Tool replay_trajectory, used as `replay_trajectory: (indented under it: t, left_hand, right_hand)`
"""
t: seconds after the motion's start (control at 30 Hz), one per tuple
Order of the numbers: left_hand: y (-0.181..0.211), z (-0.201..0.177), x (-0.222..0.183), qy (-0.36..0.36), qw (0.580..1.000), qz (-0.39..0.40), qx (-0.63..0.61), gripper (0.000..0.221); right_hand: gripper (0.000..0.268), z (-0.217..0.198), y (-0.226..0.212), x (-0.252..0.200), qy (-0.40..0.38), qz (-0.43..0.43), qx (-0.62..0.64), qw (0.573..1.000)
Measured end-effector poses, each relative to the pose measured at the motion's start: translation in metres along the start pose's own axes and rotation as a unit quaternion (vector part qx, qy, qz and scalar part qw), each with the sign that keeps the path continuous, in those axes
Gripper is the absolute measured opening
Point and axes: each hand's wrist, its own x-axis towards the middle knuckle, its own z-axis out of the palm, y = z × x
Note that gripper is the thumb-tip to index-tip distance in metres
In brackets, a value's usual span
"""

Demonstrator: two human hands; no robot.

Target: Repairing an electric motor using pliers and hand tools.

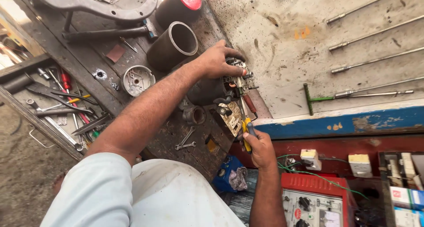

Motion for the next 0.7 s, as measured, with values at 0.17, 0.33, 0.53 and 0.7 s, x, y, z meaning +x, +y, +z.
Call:
replay_trajectory:
  t: [0.17,0.33,0.53,0.7]
  left_hand:
    - [-0.003,0.012,-0.008,0.043,0.999,0.010,-0.006,0.060]
    - [0.000,0.015,-0.012,0.095,0.995,0.004,-0.007,0.054]
    - [0.001,0.026,-0.017,0.137,0.990,0.017,-0.007,0.046]
    - [0.013,0.037,-0.033,0.229,0.973,0.025,0.014,0.043]
  right_hand:
    - [0.029,0.002,0.000,-0.003,-0.007,-0.001,0.005,1.000]
    - [0.029,0.000,0.009,-0.002,-0.038,-0.017,0.020,0.999]
    - [0.030,-0.001,0.012,0.011,-0.048,-0.034,0.036,0.998]
    - [0.028,-0.017,0.015,0.029,-0.055,-0.038,0.018,0.998]
